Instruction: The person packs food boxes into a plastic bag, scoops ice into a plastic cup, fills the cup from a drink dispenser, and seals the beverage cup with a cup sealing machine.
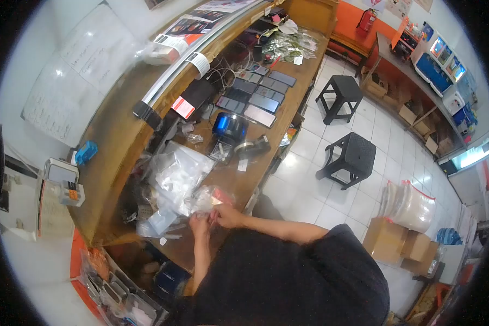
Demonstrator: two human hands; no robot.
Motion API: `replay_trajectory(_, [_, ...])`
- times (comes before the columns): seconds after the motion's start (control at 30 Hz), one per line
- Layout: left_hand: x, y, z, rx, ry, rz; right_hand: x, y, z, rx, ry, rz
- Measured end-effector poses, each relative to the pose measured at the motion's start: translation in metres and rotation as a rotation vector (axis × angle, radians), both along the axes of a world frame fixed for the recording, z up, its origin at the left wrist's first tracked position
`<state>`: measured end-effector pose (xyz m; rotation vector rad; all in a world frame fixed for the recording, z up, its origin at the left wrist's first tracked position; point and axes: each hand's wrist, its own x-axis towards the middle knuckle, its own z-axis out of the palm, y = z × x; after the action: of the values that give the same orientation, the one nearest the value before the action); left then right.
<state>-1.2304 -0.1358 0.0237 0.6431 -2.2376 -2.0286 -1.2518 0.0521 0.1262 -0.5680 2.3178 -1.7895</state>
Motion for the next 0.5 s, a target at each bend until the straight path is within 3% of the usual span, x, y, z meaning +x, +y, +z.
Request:
replay_trajectory(0.03, [-0.004, -0.003, -0.016, -0.068, 0.043, 0.128, 0.004, 0.0, 0.004, -0.005, -0.099, 0.161])
replay_trajectory(0.07, [-0.011, -0.019, -0.047, -0.255, 0.078, 0.048, 0.009, 0.001, 0.014, -0.011, -0.201, 0.322])
replay_trajectory(0.1, [-0.015, -0.011, -0.022, -0.248, 0.077, 0.055, 0.008, 0.004, 0.022, -0.003, -0.203, 0.328])
replay_trajectory(0.17, [-0.027, 0.001, 0.043, 0.287, -0.044, 0.167, 0.001, 0.014, 0.036, 0.035, -0.127, 0.51])
replay_trajectory(0.2, [-0.03, -0.001, 0.067, 0.272, -0.143, 0.075, -0.003, 0.018, 0.029, 0.044, -0.123, 0.514])
replay_trajectory(0.23, [-0.031, -0.006, 0.062, 0.278, -0.136, 0.079, -0.006, 0.021, 0.014, -0.003, -0.129, 0.499])
replay_trajectory(0.3, [-0.023, -0.019, 0.041, 0.054, -0.056, -0.077, -0.017, 0.032, 0.009, -0.05, -0.124, 0.476])
replay_trajectory(0.37, [-0.019, -0.027, 0.043, -0.07, 0.01, -0.199, -0.025, 0.049, 0.017, 0.034, -0.317, 0.442])
replay_trajectory(0.4, [-0.012, -0.019, 0.077, -0.019, -0.068, -0.134, -0.034, 0.057, 0.013, 0.026, -0.317, 0.4])
replay_trajectory(0.43, [-0.006, -0.014, 0.099, 0.03, -0.151, -0.067, -0.048, 0.065, 0.005, 0.08, -0.229, 0.516])
replay_trajectory(0.5, [0.0, -0.019, 0.098, 0.002, -0.061, 0.034, -0.077, 0.078, 0.007, 0.131, -0.142, 0.587])
